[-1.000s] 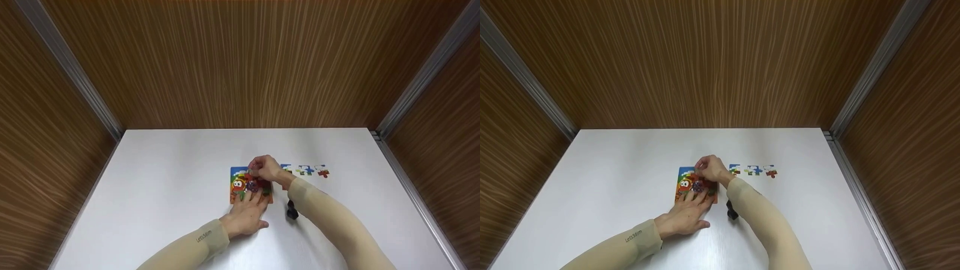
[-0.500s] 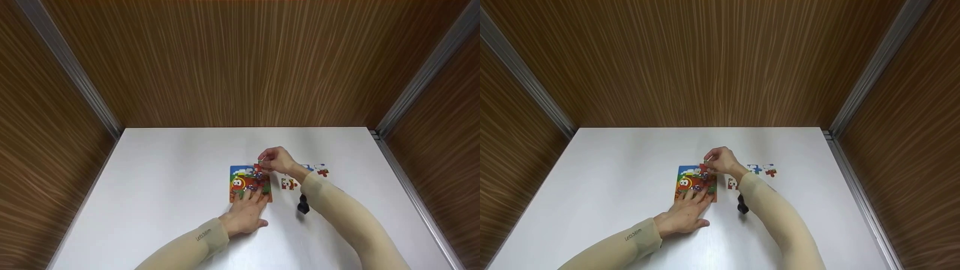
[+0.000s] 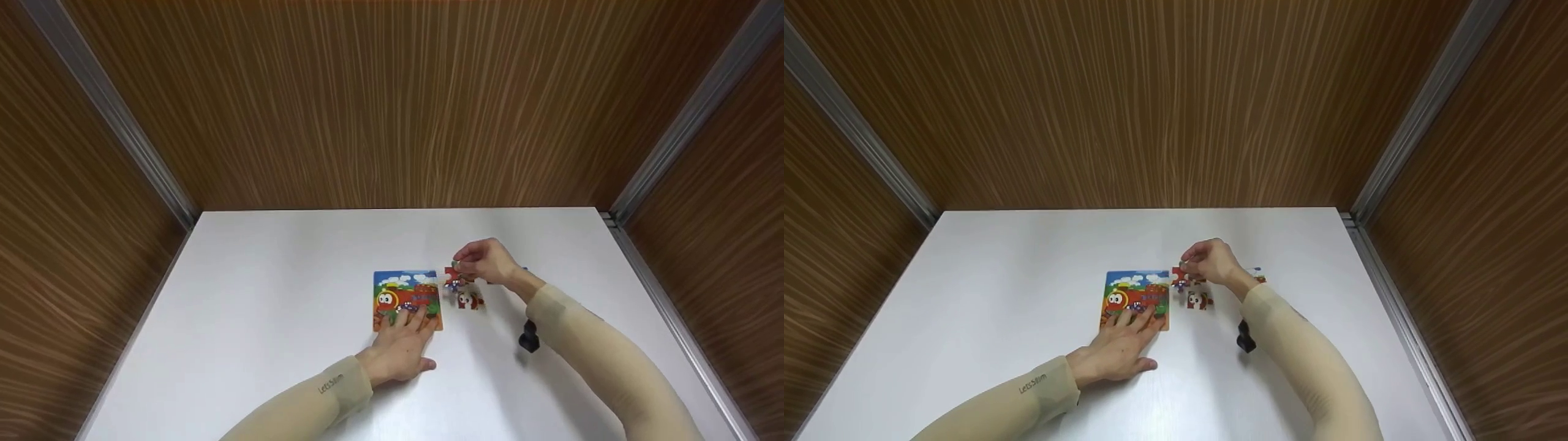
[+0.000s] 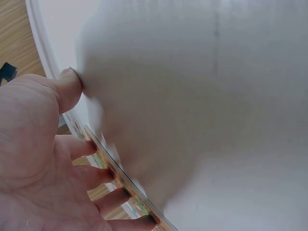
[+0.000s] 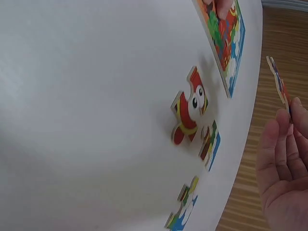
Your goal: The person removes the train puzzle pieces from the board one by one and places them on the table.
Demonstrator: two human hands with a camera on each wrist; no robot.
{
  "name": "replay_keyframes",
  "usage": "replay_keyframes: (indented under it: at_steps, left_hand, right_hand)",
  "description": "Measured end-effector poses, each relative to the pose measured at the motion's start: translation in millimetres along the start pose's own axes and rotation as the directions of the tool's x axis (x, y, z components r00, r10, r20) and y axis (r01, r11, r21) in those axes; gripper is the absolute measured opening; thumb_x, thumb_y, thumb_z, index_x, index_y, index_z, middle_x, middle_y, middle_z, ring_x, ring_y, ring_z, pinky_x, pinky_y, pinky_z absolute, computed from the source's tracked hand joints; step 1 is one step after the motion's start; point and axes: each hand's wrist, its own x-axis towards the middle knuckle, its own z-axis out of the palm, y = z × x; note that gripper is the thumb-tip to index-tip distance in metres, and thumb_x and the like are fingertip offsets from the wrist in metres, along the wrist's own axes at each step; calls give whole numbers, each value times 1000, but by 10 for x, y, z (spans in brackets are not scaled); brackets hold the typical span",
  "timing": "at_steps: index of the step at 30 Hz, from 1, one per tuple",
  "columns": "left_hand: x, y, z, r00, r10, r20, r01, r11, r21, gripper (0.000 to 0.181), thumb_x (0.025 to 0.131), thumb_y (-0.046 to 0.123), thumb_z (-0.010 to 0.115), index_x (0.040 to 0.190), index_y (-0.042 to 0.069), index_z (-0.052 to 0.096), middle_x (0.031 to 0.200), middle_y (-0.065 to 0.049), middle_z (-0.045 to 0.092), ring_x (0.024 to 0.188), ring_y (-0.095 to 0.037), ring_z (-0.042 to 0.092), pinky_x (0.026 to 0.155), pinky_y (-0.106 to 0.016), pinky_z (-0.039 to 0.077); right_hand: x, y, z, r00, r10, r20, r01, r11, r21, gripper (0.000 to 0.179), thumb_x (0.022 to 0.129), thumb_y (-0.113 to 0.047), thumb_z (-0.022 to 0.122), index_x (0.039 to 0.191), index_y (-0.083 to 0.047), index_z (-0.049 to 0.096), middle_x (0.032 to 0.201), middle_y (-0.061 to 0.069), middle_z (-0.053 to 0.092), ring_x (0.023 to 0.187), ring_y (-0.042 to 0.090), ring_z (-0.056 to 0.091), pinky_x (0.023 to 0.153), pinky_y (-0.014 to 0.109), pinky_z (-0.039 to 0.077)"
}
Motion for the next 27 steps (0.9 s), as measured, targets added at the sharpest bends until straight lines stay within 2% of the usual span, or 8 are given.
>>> replay_keyframes:
  at_steps: [10,17,27]
  left_hand:
    - [-7,8,-5,1000,6,8,-6,1000,-2,86,107,62,67,178,25,35,190,-8,23,173,-40,30,135,-73,33]
    - [-6,7,-6,1000,11,4,-11,1000,8,88,107,62,67,179,25,33,190,-9,24,172,-40,30,135,-72,34]
    - [-6,-2,2,1000,20,-6,-19,1000,5,88,107,61,68,178,24,34,190,-10,24,172,-42,31,134,-73,34]
  right_hand:
    - [-174,181,-210,999,43,-32,-44,999,-15,21,102,-5,79,120,6,80,98,10,83,79,10,73,74,29,68]
    - [-319,314,-306,997,69,-38,-69,998,-5,24,103,-5,80,123,8,79,105,15,83,83,10,77,82,32,71]
    - [-479,545,-400,991,97,-94,-104,992,-69,23,100,-6,83,119,5,82,104,14,83,84,10,69,70,21,59]
